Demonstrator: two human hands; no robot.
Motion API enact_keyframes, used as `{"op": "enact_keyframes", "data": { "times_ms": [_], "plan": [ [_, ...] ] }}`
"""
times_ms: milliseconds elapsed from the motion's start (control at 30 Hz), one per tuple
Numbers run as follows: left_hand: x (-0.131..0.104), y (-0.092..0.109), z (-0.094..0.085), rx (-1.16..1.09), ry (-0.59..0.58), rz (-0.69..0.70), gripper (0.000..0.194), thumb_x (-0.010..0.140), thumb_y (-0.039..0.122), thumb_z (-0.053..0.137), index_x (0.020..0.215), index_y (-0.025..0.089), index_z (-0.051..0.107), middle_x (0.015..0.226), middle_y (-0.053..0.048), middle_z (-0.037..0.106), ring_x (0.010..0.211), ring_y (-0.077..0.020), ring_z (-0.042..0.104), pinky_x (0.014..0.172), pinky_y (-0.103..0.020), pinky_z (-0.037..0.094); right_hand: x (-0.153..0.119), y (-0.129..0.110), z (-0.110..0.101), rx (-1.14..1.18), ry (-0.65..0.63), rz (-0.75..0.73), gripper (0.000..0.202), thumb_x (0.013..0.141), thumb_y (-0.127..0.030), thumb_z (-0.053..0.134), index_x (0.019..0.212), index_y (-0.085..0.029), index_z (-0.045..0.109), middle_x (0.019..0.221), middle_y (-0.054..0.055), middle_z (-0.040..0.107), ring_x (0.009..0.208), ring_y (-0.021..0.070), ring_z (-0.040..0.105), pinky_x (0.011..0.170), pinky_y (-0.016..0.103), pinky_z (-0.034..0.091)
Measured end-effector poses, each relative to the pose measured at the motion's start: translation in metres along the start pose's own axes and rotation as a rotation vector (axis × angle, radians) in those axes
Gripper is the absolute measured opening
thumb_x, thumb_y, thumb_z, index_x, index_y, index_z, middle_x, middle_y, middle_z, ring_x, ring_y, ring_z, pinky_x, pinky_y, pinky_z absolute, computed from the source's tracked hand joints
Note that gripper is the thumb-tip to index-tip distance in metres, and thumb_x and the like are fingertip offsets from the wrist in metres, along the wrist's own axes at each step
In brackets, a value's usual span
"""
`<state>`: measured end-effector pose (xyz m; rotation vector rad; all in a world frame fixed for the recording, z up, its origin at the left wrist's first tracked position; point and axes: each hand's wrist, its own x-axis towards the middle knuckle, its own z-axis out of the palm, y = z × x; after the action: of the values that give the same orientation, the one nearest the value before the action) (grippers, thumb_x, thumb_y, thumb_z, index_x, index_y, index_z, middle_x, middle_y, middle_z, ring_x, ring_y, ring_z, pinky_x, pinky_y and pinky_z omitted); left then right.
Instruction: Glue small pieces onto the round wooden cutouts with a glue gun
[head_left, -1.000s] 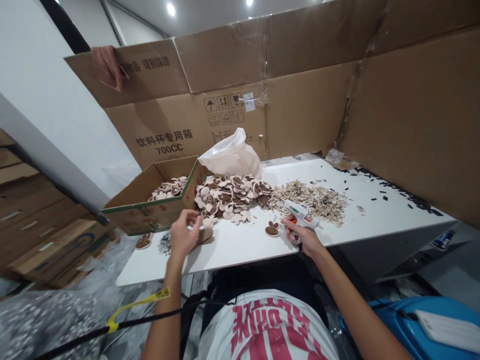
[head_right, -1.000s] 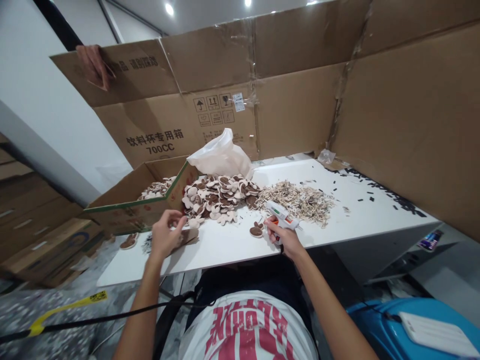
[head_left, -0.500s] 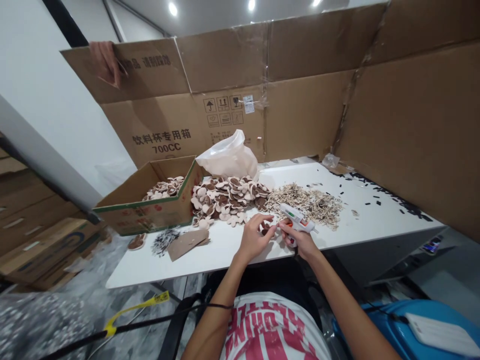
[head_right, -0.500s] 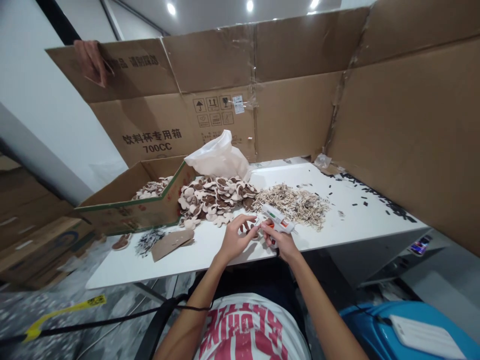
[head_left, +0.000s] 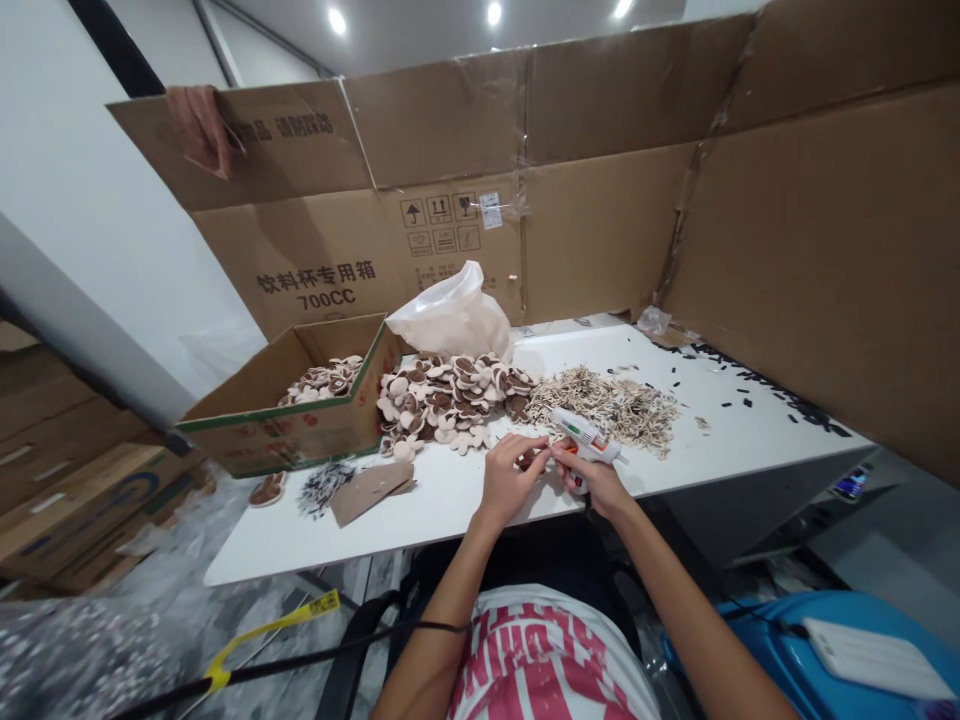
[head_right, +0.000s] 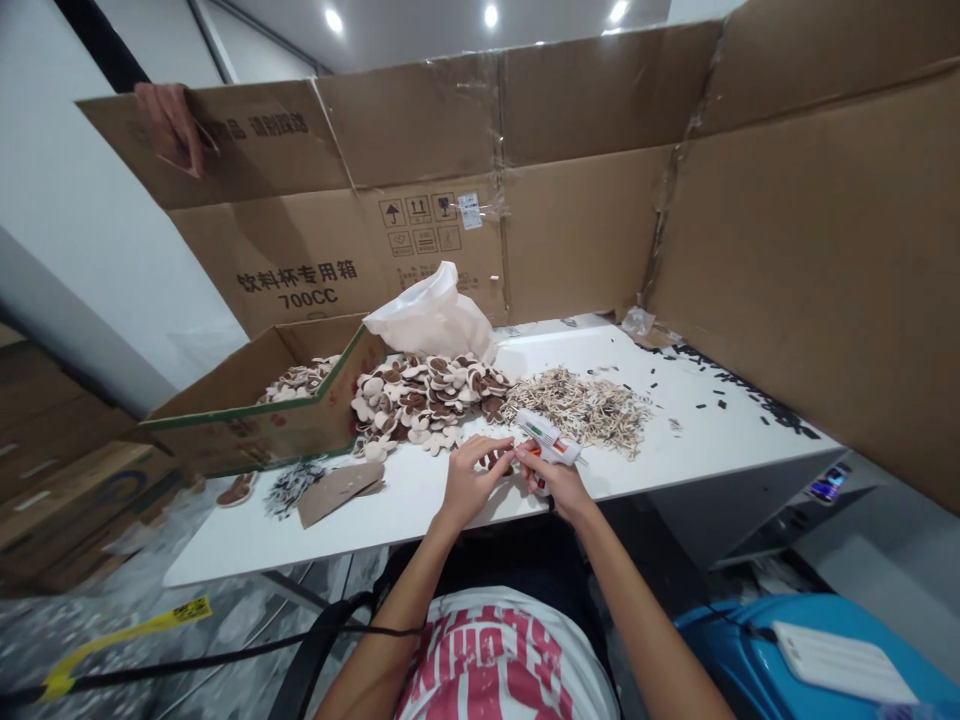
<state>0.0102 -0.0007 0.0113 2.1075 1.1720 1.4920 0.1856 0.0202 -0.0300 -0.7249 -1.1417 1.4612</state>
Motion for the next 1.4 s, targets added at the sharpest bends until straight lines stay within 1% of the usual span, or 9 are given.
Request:
{"op": "enact_keyframes", "data": {
  "times_ms": [167,367,600,733,867,1000,1167,1267,1400],
  "plan": [
    [-0.004,0.003,-0.001,0.011,0.028,0.004,0.011,0.096,0.028,0.07,0.096,0.025,0.081,0.088,-0.004,0.079,0.074,-0.019,0.064,0.077,-0.035,0.051,0.002,0.004,-0.002,-0.023,-0.009,-0.004,0.045,0.081,-0.057,0.091,0.085,-0.018,0.07,0.065,0.001,0.059,0.046,0.0119,0.048,0.043,0.021,0.033],
    [-0.007,0.005,-0.004,0.018,0.0,-0.047,0.013,0.098,0.03,0.067,0.093,0.023,0.077,0.085,-0.004,0.075,0.073,-0.0174,0.062,0.074,-0.032,0.05,0.001,0.001,0.0,-0.037,-0.034,-0.013,0.044,0.082,-0.057,0.091,0.086,-0.019,0.071,0.065,0.001,0.058,0.048,0.0129,0.049,0.045,0.022,0.035],
    [-0.011,0.007,-0.005,-0.012,0.036,-0.118,0.01,0.097,0.03,0.065,0.095,0.022,0.071,0.089,-0.003,0.074,0.072,-0.0154,0.062,0.071,-0.029,0.05,0.001,-0.001,0.001,-0.05,-0.02,-0.008,0.045,0.079,-0.057,0.092,0.088,-0.019,0.069,0.063,-0.001,0.057,0.046,0.0131,0.047,0.045,0.023,0.032],
    [-0.011,0.007,-0.002,-0.084,-0.043,-0.18,0.015,0.097,0.035,0.065,0.1,0.021,0.071,0.09,-0.004,0.074,0.074,-0.0156,0.064,0.071,-0.028,0.05,0.002,0.001,-0.001,-0.03,-0.022,-0.008,0.044,0.078,-0.054,0.094,0.09,-0.019,0.069,0.058,-0.002,0.055,0.045,0.0128,0.046,0.047,0.023,0.03],
    [-0.009,0.005,0.001,-0.177,-0.104,-0.249,0.022,0.098,0.041,0.064,0.105,0.02,0.069,0.086,-0.003,0.074,0.073,-0.0153,0.065,0.07,-0.027,0.051,0.002,0.001,-0.002,-0.05,-0.078,-0.01,0.04,0.082,-0.053,0.091,0.089,-0.018,0.072,0.057,-0.002,0.054,0.047,0.0128,0.045,0.048,0.023,0.03],
    [-0.008,0.002,0.003,-0.239,-0.098,-0.272,0.027,0.097,0.046,0.065,0.102,0.02,0.07,0.084,-0.002,0.073,0.074,-0.0157,0.067,0.071,-0.027,0.053,0.002,0.0,-0.002,-0.066,-0.09,-0.006,0.039,0.082,-0.052,0.091,0.089,-0.018,0.073,0.059,-0.001,0.055,0.048,0.0135,0.045,0.049,0.024,0.031],
    [-0.008,-0.004,0.004,-0.345,-0.068,-0.356,0.035,0.095,0.053,0.066,0.097,0.018,0.072,0.085,-0.005,0.074,0.078,-0.0193,0.072,0.076,-0.031,0.058,0.001,-0.005,0.001,-0.081,-0.042,0.006,0.046,0.076,-0.059,0.092,0.085,-0.019,0.071,0.061,0.0,0.057,0.046,0.0144,0.047,0.046,0.025,0.033],
    [-0.009,-0.007,0.004,-0.37,-0.069,-0.38,0.036,0.093,0.053,0.068,0.095,0.018,0.072,0.084,-0.005,0.075,0.078,-0.0198,0.073,0.077,-0.032,0.059,0.0,-0.006,0.002,-0.073,-0.012,0.01,0.048,0.076,-0.061,0.091,0.084,-0.019,0.069,0.062,0.0,0.058,0.046,0.0143,0.047,0.044,0.025,0.034],
    [-0.01,-0.008,0.001,-0.341,-0.08,-0.363,0.033,0.094,0.051,0.069,0.095,0.018,0.073,0.084,-0.006,0.076,0.079,-0.0197,0.073,0.077,-0.032,0.059,0.0,-0.005,0.002,-0.051,-0.012,0.006,0.047,0.077,-0.06,0.092,0.084,-0.019,0.069,0.063,0.0,0.058,0.046,0.0137,0.047,0.044,0.024,0.034]
  ]
}}
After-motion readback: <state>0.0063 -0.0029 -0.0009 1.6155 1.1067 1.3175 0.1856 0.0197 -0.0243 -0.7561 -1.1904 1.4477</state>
